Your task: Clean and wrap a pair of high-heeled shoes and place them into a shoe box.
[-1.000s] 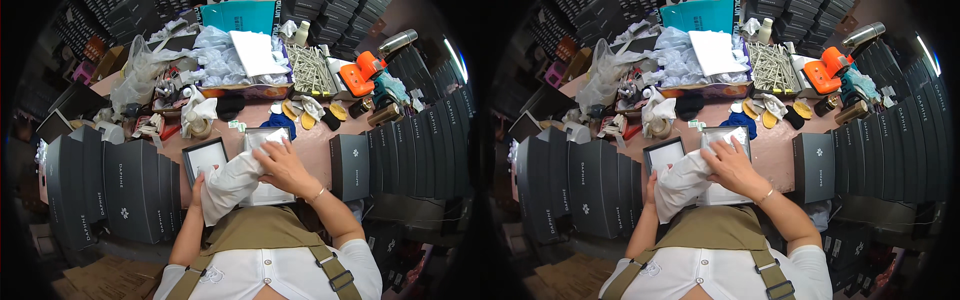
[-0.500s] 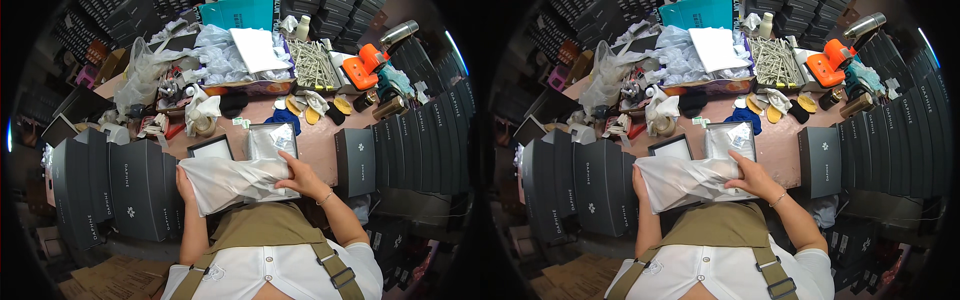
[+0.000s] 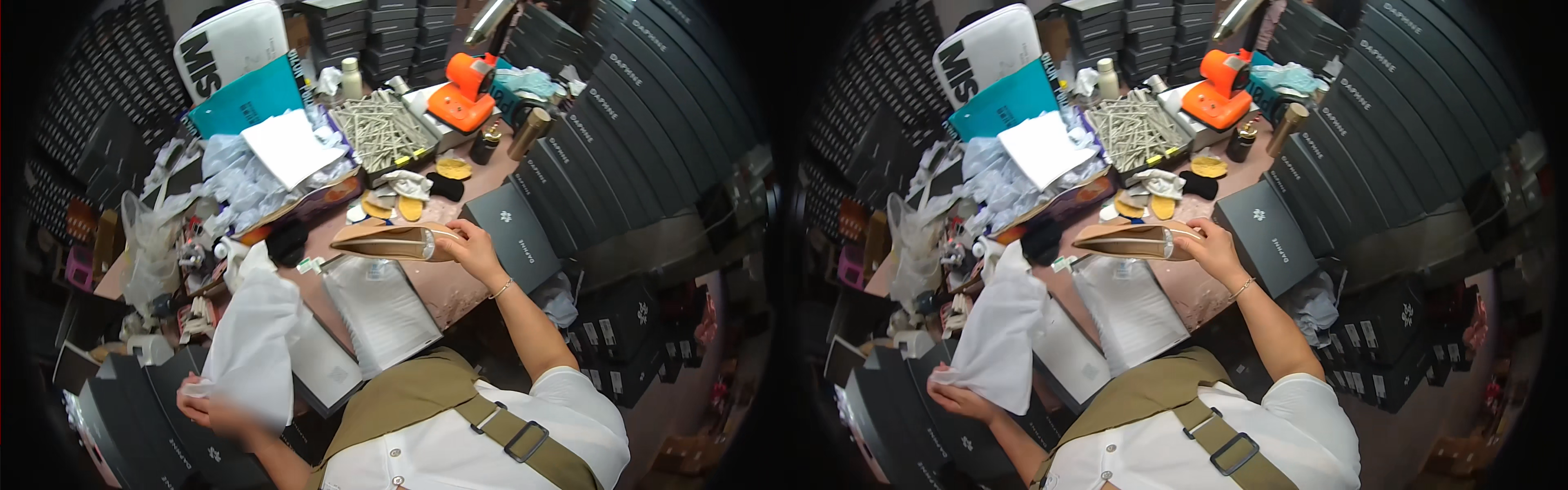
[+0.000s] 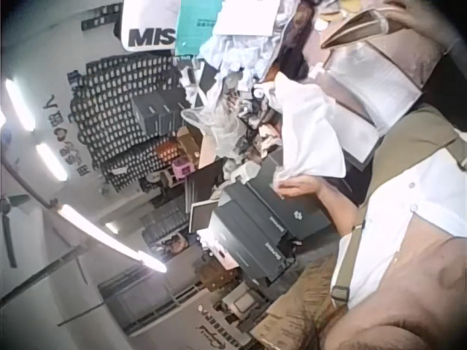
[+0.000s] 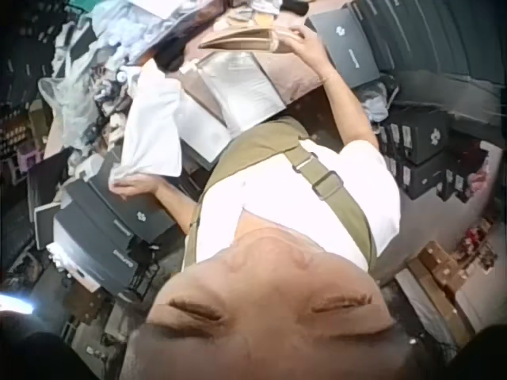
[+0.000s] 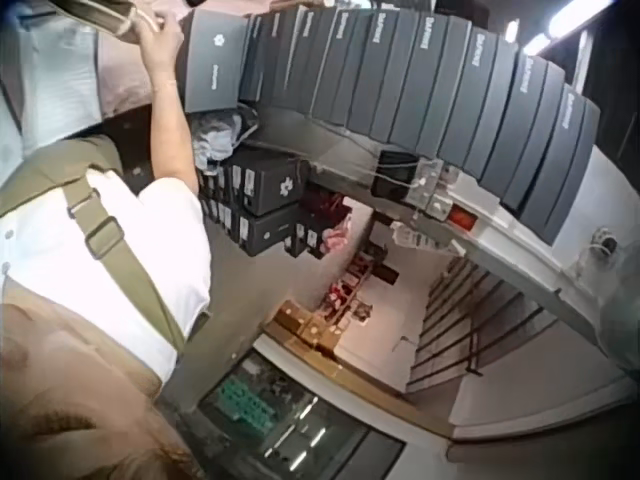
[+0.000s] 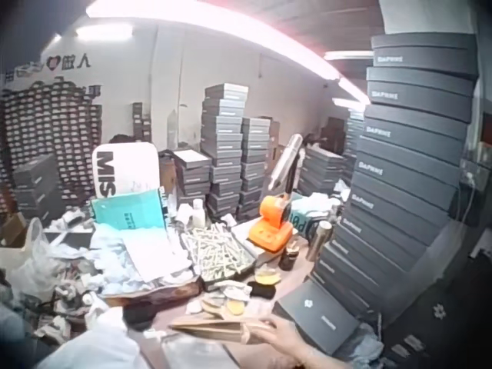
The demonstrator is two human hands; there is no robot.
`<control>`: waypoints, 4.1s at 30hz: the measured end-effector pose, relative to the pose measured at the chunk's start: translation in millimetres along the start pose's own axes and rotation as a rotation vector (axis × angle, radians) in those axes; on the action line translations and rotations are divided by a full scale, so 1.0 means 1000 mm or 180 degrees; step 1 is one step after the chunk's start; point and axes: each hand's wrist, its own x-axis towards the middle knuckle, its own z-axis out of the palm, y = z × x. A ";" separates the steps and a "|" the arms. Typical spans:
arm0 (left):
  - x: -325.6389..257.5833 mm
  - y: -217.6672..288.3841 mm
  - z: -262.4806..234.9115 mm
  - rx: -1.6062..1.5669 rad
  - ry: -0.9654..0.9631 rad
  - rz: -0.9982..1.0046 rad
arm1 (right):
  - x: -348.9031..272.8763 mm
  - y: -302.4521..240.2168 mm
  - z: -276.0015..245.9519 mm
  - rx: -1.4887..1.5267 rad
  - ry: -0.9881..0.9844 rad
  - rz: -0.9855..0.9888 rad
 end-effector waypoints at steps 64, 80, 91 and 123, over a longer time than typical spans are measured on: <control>-0.224 -0.071 0.068 -0.0277 -0.4548 -0.2928 | 0.065 0.025 0.191 -0.2570 -0.2163 -0.0976; -0.222 -0.093 0.084 -0.1397 -0.2332 -0.5125 | -0.067 -0.011 0.141 -0.0314 -0.2433 -0.1109; -0.231 -0.093 0.072 -0.1587 -0.2243 -0.4969 | -0.050 0.079 0.142 -0.1204 -0.1246 -0.0892; -0.214 -0.122 0.067 0.0694 -0.3787 -0.2145 | -0.056 0.105 0.099 -0.0784 -0.1855 0.0649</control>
